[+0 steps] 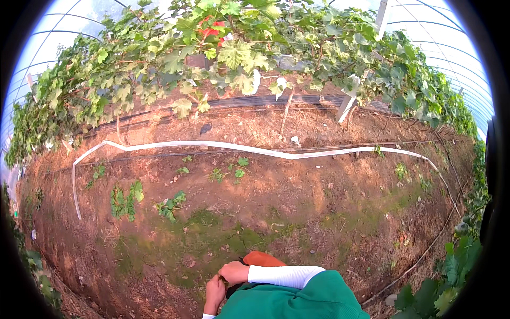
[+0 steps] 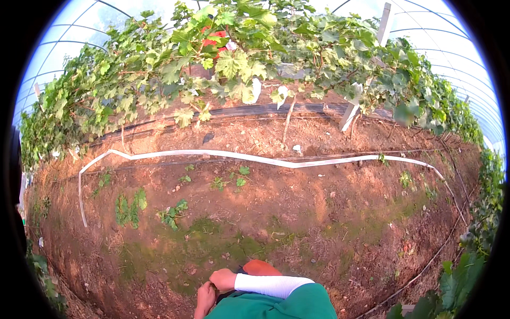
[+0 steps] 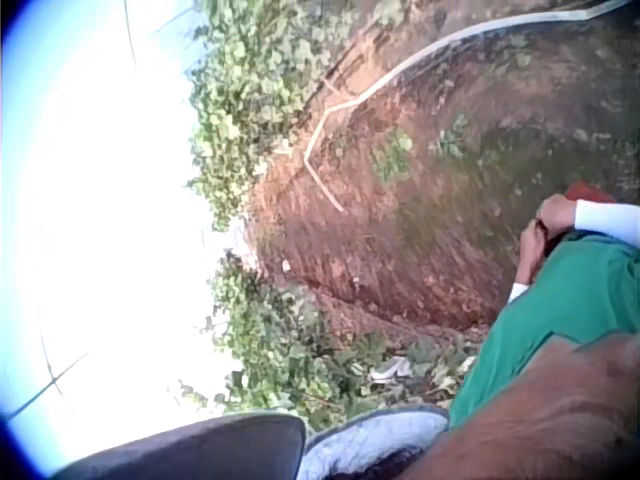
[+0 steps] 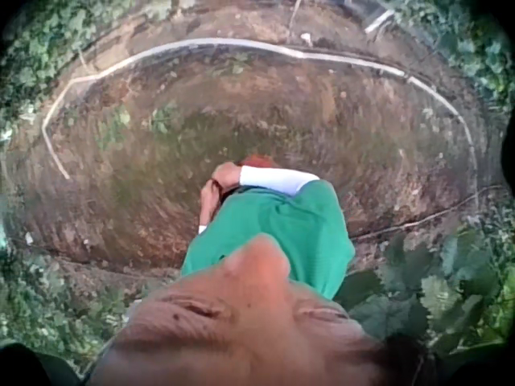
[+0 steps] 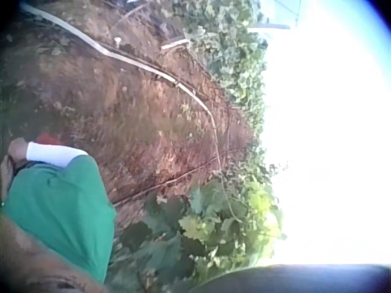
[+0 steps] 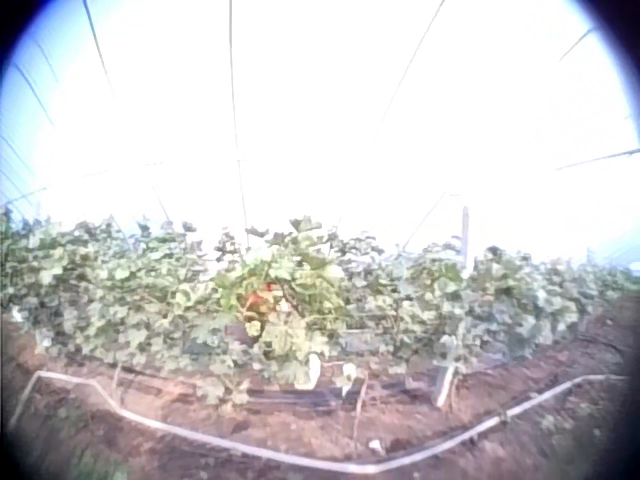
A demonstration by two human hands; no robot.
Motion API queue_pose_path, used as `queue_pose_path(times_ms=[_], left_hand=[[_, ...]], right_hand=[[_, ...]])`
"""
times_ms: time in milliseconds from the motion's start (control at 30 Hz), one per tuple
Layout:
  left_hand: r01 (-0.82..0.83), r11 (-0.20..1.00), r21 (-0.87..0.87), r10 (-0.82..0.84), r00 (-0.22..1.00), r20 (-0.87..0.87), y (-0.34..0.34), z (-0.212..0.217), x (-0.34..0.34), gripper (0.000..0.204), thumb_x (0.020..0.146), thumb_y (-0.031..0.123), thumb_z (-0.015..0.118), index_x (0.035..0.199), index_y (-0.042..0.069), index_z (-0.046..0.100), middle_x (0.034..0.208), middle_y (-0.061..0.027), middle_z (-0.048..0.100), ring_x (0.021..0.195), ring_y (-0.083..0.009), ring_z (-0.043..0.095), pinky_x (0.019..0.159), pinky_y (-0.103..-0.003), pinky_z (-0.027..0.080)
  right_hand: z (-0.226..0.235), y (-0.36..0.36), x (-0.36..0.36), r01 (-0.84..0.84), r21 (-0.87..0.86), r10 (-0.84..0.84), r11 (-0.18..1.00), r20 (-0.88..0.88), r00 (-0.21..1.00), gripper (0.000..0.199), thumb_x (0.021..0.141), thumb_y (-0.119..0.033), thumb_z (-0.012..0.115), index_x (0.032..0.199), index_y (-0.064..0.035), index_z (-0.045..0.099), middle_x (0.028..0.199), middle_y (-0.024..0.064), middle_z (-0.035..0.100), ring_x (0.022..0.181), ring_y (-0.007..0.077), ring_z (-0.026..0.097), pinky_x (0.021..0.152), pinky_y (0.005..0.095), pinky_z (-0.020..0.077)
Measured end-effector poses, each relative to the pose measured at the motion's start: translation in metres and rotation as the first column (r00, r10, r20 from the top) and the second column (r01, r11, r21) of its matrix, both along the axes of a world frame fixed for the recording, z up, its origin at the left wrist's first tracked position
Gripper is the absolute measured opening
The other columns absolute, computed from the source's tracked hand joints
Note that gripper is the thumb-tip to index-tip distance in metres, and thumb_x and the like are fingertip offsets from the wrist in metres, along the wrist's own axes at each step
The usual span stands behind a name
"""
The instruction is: The person walks along rows of grapevines in a greenhouse and repeatedly reaches up to pluck small leaves or shoots from the vines by hand. The removed plant material is dropped to the ground as the person continues down the row.
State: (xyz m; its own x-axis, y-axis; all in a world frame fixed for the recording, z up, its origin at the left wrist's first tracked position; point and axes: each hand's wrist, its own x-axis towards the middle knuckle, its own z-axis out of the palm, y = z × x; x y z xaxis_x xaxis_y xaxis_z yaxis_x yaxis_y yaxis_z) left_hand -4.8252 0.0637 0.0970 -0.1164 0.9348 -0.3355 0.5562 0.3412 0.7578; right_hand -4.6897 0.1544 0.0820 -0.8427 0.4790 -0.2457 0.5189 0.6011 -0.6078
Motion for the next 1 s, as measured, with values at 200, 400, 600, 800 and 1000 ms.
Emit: queue_pose_path(times_ms=[200,400,600,800,1000], left_hand=[[-0.010,0.999,-0.037,0.011,1.000,0.014,-0.002,-0.004,-0.002,0.027,0.090,0.014,0.046,0.101,0.001,0.067,0.078,-0.0266,0.066,0.075,-0.0428,0.067,0.067,-0.050,0.051],[0.033,0.995,-0.097,-0.035,0.999,-0.015,-0.011,-0.023,-0.002,0.033,0.089,0.017,0.048,0.112,0.008,0.069,0.083,-0.0269,0.066,0.078,-0.0441,0.066,0.069,-0.051,0.051],[0.025,0.987,-0.160,-0.022,1.000,0.021,-0.010,-0.034,0.000,0.032,0.088,0.017,0.048,0.110,0.010,0.071,0.080,-0.0270,0.066,0.077,-0.0441,0.066,0.069,-0.051,0.051],[0.074,0.965,-0.251,-0.062,0.997,0.056,0.007,-0.043,0.002,0.030,0.089,0.018,0.048,0.104,0.009,0.072,0.075,-0.0260,0.065,0.073,-0.0436,0.066,0.066,-0.051,0.050],[0.183,0.968,-0.174,-0.194,0.980,-0.050,0.034,-0.026,0.004,0.028,0.089,0.020,0.051,0.104,0.008,0.071,0.075,-0.0254,0.065,0.073,-0.0439,0.065,0.066,-0.054,0.050]], right_hand=[[-0.004,-0.004,-0.006,-0.010,-0.040,0.010,0.999,0.013,1.000,0.018,0.078,-0.016,0.061,0.088,-0.0044,0.071,0.085,0.0202,0.070,0.080,0.0402,0.069,0.067,0.0484,0.0539],[0.001,-0.009,-0.003,0.019,-0.144,-0.001,0.989,0.124,0.992,0.021,0.074,-0.014,0.063,0.089,-0.0046,0.075,0.092,0.0219,0.071,0.088,0.0393,0.070,0.072,0.0475,0.0563],[-0.014,-0.010,-0.001,0.040,-0.207,-0.013,0.977,0.127,0.992,0.021,0.073,-0.014,0.062,0.087,-0.0029,0.074,0.090,0.0231,0.071,0.085,0.0404,0.070,0.070,0.0482,0.0559],[-0.033,-0.002,0.007,0.043,-0.213,-0.015,0.976,0.131,0.991,0.021,0.072,-0.012,0.059,0.084,-0.0011,0.072,0.082,0.0226,0.069,0.077,0.0421,0.068,0.064,0.0510,0.0524],[-0.020,0.018,0.013,0.097,-0.228,-0.063,0.969,0.149,0.987,0.022,0.073,-0.013,0.059,0.085,-0.0015,0.073,0.087,0.0224,0.070,0.082,0.0410,0.069,0.068,0.0501,0.0537]])
